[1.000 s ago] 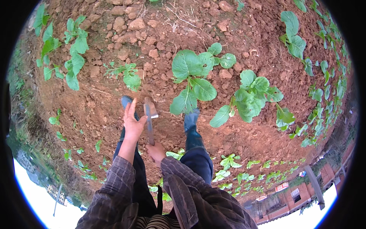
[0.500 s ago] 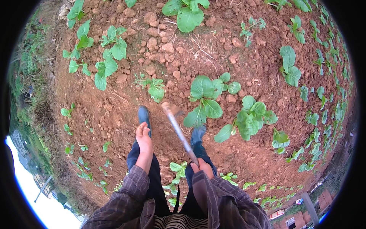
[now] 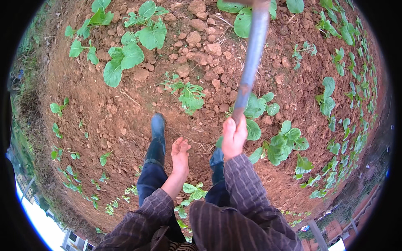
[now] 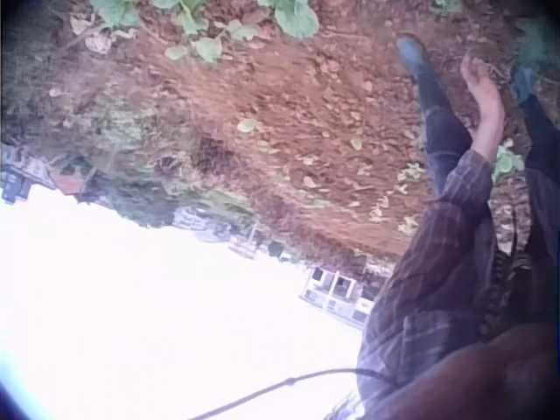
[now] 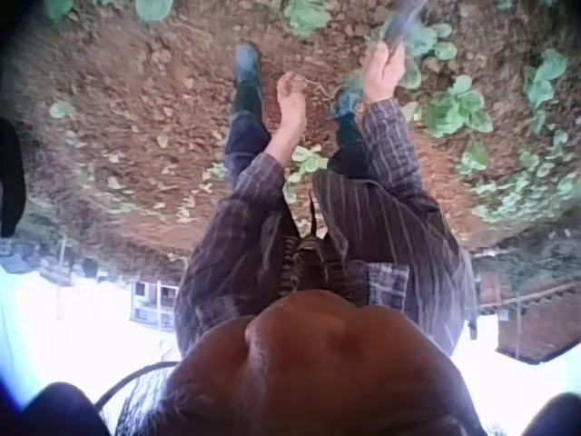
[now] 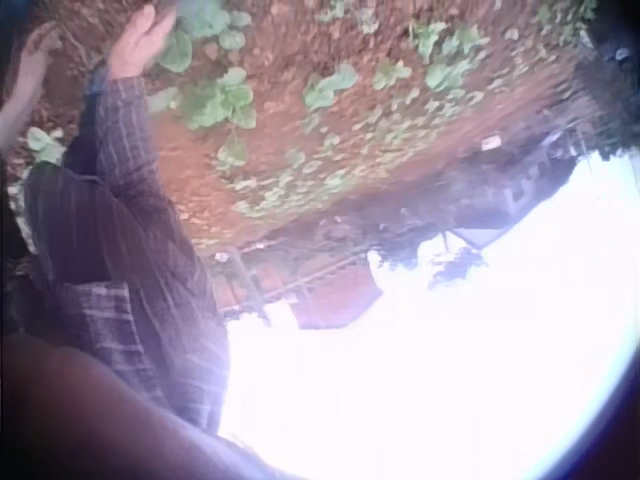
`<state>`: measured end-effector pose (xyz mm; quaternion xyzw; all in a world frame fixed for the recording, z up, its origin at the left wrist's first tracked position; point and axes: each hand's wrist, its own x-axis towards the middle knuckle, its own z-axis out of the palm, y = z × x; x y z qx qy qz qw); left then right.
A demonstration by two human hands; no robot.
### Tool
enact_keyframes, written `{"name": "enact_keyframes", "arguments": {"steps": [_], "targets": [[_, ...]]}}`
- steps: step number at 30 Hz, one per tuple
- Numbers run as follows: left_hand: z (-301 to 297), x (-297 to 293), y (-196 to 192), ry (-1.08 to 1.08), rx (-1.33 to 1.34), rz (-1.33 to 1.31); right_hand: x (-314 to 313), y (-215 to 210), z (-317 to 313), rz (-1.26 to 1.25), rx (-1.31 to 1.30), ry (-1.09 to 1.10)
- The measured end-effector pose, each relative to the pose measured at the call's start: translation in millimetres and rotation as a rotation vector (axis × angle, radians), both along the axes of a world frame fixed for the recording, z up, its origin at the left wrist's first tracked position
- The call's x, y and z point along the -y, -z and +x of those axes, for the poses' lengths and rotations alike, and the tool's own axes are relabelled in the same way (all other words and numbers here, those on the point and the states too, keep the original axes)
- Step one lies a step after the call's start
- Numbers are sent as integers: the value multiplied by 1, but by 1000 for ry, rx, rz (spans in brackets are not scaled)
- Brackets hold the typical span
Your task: The person uses a hoe to loosen soil and remove weeds around small leafy plants in a garden bed. The person occasionally pulls weeds by hand and discards them on the ground.
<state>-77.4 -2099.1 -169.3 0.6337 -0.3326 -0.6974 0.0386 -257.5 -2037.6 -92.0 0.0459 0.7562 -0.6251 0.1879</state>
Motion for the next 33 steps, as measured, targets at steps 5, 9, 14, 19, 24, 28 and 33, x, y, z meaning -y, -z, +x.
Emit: {"name": "enact_keyframes", "arguments": {"steps": [5, 9, 14, 19, 24, 28, 33], "targets": [[-17, 21, -34, -89, -14, 161, -23, 81, 38, 71, 420, 49], [-4, 19, -15, -54, -65, 74, -30, 61, 35, 119, 477, 44], [-9, 25, -17, -117, -78, 123, -44, 22, 41, 148, 408, -29], [0, 21, -16, -128, -15, 221, -43, -6, 54, 104, 98, -93], [-11, 18, -21, -101, -56, 209, -74, 36, 103, 299, 461, -44], [-4, 24, -14, -109, -39, 232, -55, 29, 97, 160, 484, 23], [3, 21, -9, -117, -14, 202, -4, -15, 56, 111, 265, 13]]}}
